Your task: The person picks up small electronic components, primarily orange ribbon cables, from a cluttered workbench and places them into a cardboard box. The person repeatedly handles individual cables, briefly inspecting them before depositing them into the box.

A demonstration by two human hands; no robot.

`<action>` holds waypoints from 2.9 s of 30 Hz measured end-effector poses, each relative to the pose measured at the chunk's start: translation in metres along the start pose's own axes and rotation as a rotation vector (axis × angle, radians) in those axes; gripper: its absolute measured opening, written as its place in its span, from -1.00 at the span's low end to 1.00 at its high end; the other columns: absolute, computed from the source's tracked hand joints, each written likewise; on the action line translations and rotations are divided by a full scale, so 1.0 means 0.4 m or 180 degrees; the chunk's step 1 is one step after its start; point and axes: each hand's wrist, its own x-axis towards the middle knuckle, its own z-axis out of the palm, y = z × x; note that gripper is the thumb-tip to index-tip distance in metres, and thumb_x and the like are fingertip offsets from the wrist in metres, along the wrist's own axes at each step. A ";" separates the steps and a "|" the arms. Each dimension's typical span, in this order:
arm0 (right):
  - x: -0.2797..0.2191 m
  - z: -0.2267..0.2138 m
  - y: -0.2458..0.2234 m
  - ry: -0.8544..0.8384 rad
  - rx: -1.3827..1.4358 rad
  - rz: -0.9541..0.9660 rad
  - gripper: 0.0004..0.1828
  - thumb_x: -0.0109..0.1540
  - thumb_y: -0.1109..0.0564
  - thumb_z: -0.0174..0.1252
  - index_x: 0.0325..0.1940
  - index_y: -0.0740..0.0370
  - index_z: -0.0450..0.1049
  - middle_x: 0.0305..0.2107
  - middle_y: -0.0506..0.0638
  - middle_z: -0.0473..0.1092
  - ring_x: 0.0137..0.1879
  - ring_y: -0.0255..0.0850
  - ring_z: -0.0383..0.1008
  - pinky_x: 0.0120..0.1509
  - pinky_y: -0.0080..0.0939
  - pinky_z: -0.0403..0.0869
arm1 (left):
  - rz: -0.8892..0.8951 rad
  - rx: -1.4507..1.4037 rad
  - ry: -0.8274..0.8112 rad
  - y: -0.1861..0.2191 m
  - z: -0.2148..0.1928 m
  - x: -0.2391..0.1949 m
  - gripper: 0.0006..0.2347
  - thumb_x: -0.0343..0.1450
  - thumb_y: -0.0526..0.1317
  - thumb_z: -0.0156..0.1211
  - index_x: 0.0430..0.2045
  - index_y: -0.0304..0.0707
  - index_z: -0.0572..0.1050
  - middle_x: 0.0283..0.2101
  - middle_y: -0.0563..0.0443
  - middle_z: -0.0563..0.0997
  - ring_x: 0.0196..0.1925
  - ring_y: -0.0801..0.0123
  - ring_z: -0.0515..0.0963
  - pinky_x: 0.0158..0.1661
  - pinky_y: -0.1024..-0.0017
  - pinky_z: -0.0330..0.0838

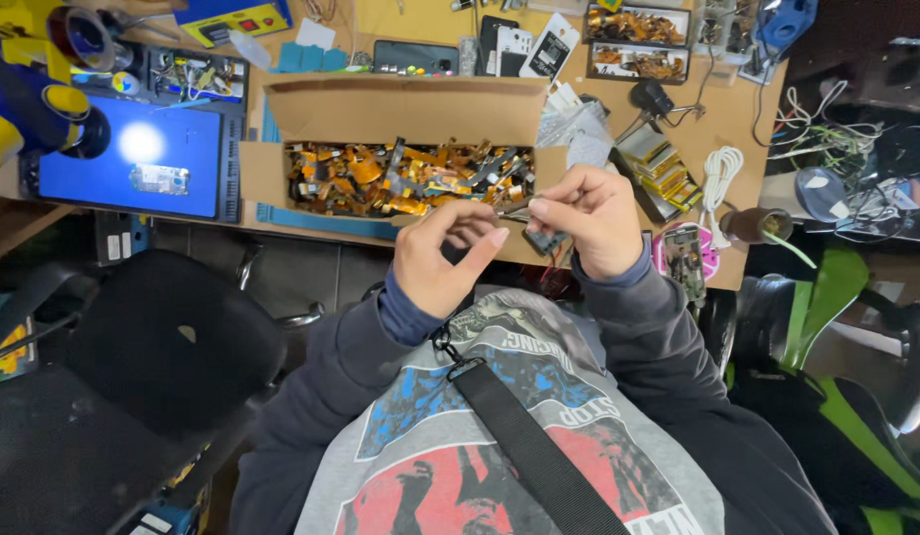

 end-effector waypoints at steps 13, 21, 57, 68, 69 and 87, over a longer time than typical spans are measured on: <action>-0.118 0.082 -0.025 -0.0431 -0.1701 -0.0444 -0.85 0.10 0.32 0.46 -0.31 0.31 0.61 -0.36 0.10 0.58 -0.37 -0.37 0.47 -0.38 -0.50 0.35 | 0.0256 0.0073 -0.0636 -0.056 -0.084 -0.049 -0.87 0.42 -0.16 0.32 -0.39 -0.23 0.62 -0.50 -0.12 0.66 -0.38 0.02 0.68 -0.32 0.28 0.57; -0.086 -0.011 0.058 0.0472 -0.3560 -0.0769 -0.92 0.17 0.12 0.49 -0.29 -0.03 0.71 -0.64 -0.15 0.44 -0.45 -0.26 0.42 -0.26 -0.33 0.39 | -0.0475 0.1179 -0.1844 -0.073 -0.135 -0.104 -0.59 0.36 0.02 0.30 -0.03 -0.27 0.55 -0.20 -0.18 0.72 -0.11 0.01 0.71 -0.11 0.07 0.57; 0.503 -0.889 0.329 0.0950 -0.3912 0.0696 -0.52 0.18 -0.11 0.40 0.14 -0.01 0.50 0.05 0.03 0.53 0.18 -0.02 0.52 0.30 0.10 0.44 | -0.0704 0.0515 -0.1858 -0.021 0.143 -0.013 -0.67 0.44 -0.02 0.19 -0.01 -0.19 0.54 -0.10 -0.01 0.70 -0.01 0.15 0.69 0.00 0.20 0.54; 0.511 -0.935 0.427 -0.0087 -0.4398 0.0285 -0.61 0.30 -0.12 0.27 0.17 -0.03 0.50 0.05 0.15 0.43 0.21 0.20 0.36 0.23 0.28 0.38 | -0.0939 0.0542 -0.1741 -0.027 0.212 0.015 -0.68 0.42 -0.03 0.20 -0.04 -0.20 0.56 -0.12 0.02 0.71 -0.04 0.26 0.69 0.02 0.30 0.51; 0.504 -0.923 0.409 -0.0279 -0.4496 0.0304 -0.63 0.30 -0.10 0.27 0.16 -0.04 0.51 0.01 0.13 0.44 0.24 0.14 0.34 0.24 0.24 0.38 | -0.1016 0.0535 -0.1767 -0.032 0.215 0.013 -0.66 0.43 0.00 0.18 -0.02 -0.18 0.56 -0.10 0.01 0.71 -0.01 0.23 0.69 0.03 0.24 0.53; 0.742 -0.939 0.384 0.0579 -0.4867 0.1367 -0.64 0.16 -0.28 0.32 -0.07 -0.15 0.66 -0.10 -0.05 0.56 0.03 0.06 0.53 0.14 0.16 0.50 | -0.1055 0.0518 -0.1500 -0.026 0.236 0.016 -0.69 0.43 -0.04 0.19 -0.04 -0.20 0.55 -0.13 0.03 0.72 -0.05 0.26 0.70 0.00 0.29 0.54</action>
